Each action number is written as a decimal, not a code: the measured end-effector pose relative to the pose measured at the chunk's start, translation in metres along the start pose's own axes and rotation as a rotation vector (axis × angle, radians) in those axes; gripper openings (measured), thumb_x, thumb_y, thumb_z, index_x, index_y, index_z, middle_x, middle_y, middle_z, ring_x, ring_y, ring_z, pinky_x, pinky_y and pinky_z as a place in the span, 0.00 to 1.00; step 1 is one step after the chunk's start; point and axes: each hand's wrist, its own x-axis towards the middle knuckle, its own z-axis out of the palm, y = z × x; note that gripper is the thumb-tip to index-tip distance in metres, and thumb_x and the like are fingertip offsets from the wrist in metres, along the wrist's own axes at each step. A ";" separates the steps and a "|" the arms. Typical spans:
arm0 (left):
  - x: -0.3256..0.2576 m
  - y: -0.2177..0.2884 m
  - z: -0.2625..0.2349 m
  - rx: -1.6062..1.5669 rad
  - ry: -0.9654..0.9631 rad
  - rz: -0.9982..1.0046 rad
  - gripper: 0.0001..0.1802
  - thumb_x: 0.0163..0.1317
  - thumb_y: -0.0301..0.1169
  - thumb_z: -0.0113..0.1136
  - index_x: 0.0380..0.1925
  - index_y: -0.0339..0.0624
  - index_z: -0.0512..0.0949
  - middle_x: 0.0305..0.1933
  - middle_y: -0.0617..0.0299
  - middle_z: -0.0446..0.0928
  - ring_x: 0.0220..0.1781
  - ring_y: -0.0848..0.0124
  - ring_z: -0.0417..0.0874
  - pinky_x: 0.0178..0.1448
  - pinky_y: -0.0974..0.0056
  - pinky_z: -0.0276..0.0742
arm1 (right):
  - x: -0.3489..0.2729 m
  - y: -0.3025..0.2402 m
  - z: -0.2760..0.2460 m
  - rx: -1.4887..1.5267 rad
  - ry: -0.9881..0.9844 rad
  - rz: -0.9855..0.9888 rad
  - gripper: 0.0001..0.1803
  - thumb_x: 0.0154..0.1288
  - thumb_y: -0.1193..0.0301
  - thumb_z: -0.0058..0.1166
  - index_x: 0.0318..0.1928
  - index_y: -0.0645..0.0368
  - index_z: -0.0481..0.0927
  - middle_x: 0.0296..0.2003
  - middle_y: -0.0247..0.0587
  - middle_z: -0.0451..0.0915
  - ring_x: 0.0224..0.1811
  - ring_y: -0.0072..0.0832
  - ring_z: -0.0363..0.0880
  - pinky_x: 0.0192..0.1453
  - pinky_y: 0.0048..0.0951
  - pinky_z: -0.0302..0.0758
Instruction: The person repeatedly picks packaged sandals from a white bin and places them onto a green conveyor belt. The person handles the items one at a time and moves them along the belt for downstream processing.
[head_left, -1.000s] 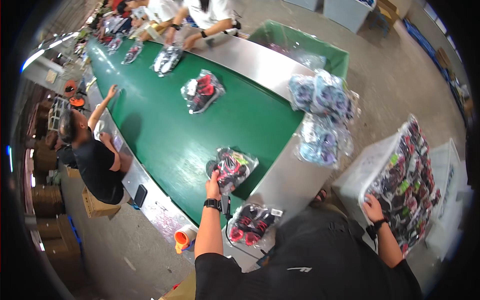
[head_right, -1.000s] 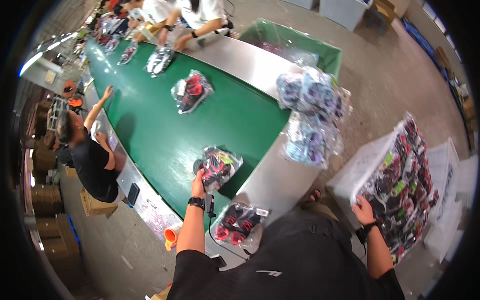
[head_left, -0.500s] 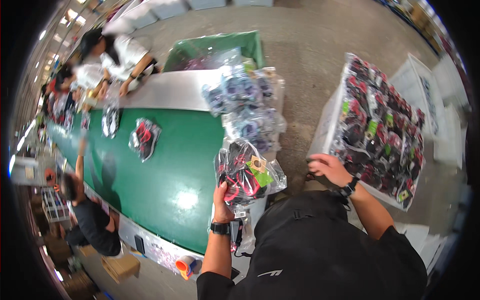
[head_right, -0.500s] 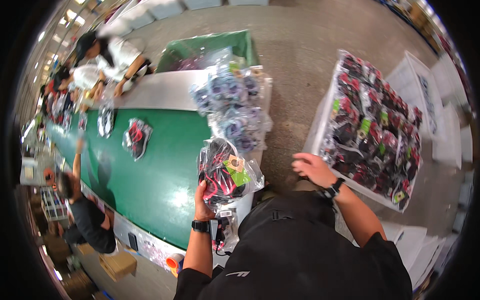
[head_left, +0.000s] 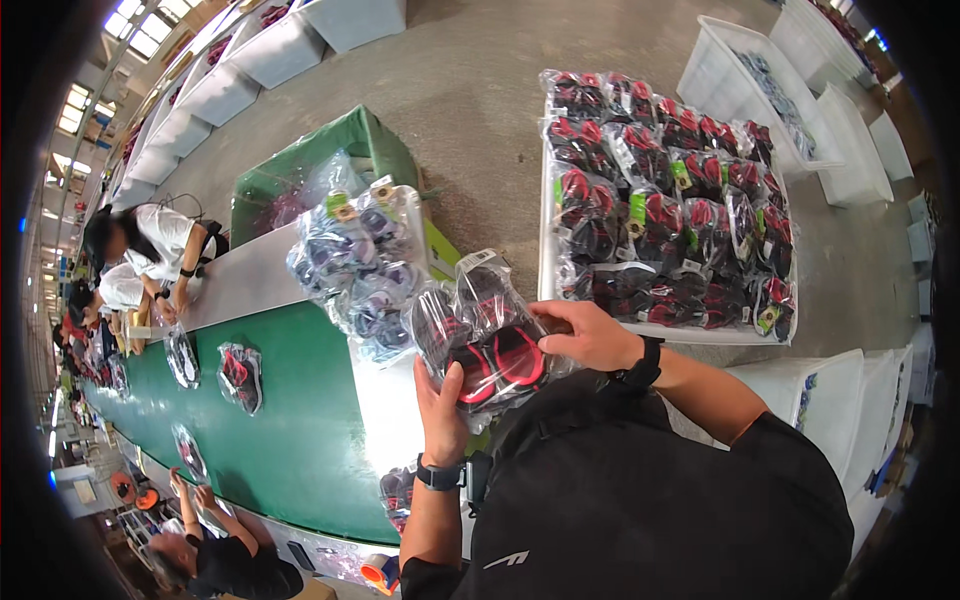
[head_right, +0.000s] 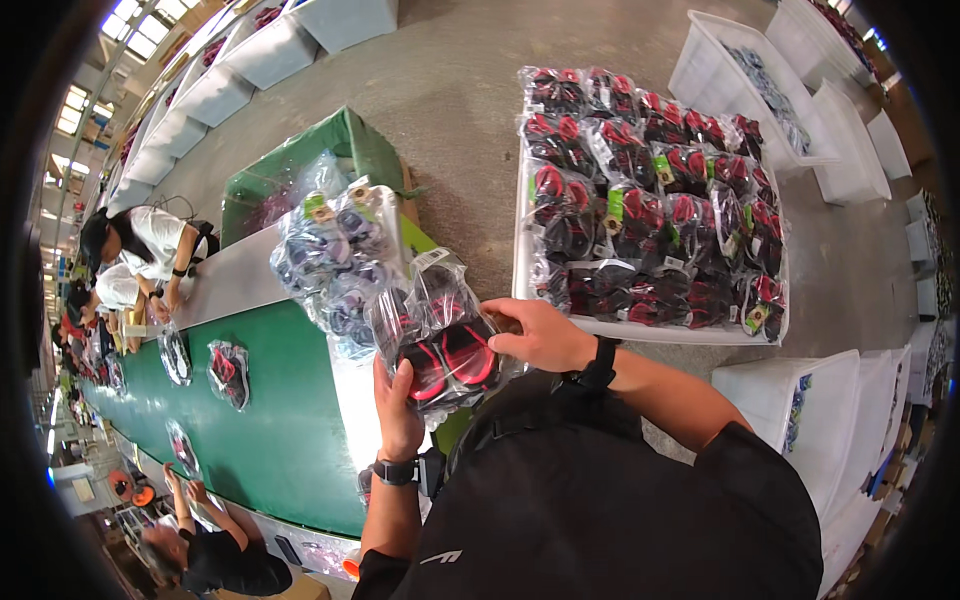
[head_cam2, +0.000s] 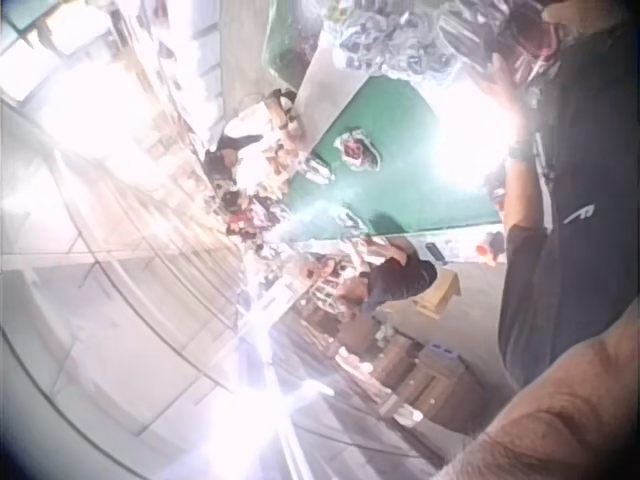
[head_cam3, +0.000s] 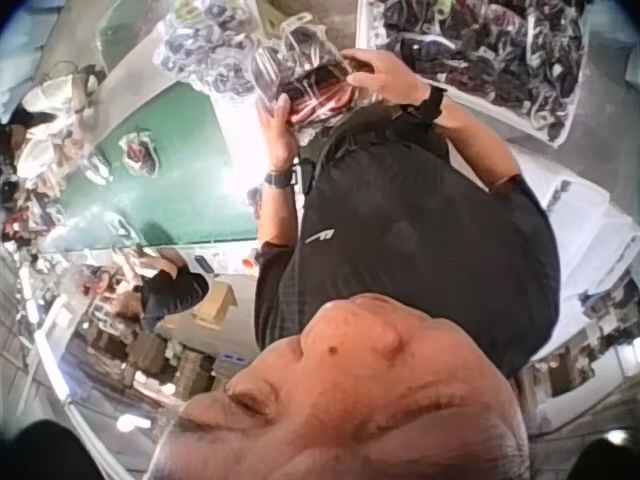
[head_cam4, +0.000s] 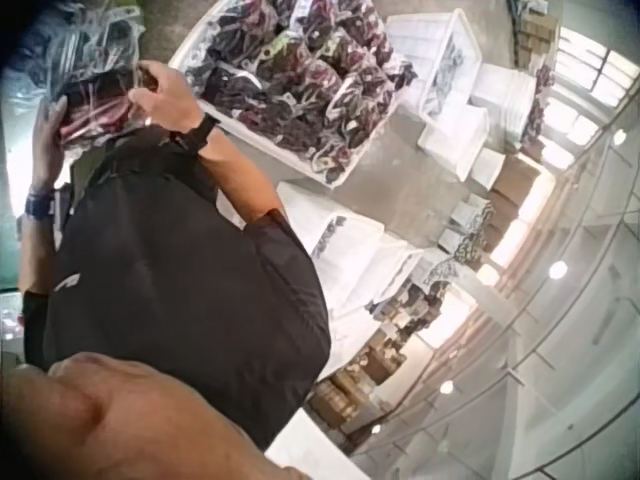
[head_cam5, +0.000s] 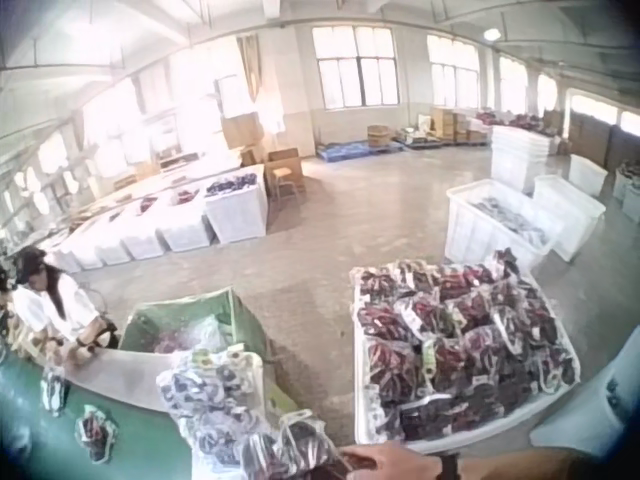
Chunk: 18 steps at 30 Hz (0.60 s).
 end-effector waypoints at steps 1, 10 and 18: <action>0.002 -0.001 0.010 -0.021 -0.029 -0.032 0.29 0.70 0.33 0.60 0.67 0.38 0.62 0.59 0.57 0.75 0.56 0.70 0.78 0.63 0.63 0.73 | -0.006 0.004 -0.011 0.082 -0.023 -0.063 0.29 0.64 0.71 0.58 0.65 0.70 0.72 0.46 0.41 0.83 0.46 0.20 0.78 0.51 0.26 0.75; 0.011 -0.002 0.097 -0.083 -0.140 -0.162 0.29 0.71 0.32 0.55 0.68 0.37 0.59 0.62 0.51 0.74 0.57 0.64 0.82 0.59 0.58 0.82 | -0.040 0.034 -0.091 0.230 -0.002 -0.069 0.27 0.65 0.73 0.50 0.64 0.70 0.73 0.32 0.27 0.74 0.33 0.13 0.69 0.35 0.22 0.68; 0.028 -0.005 0.136 0.005 -0.279 -0.229 0.30 0.68 0.36 0.57 0.67 0.36 0.65 0.61 0.56 0.76 0.57 0.68 0.81 0.61 0.62 0.77 | -0.062 0.058 -0.141 0.432 0.061 0.036 0.35 0.74 0.50 0.55 0.69 0.62 0.67 0.51 0.33 0.79 0.51 0.22 0.79 0.44 0.26 0.80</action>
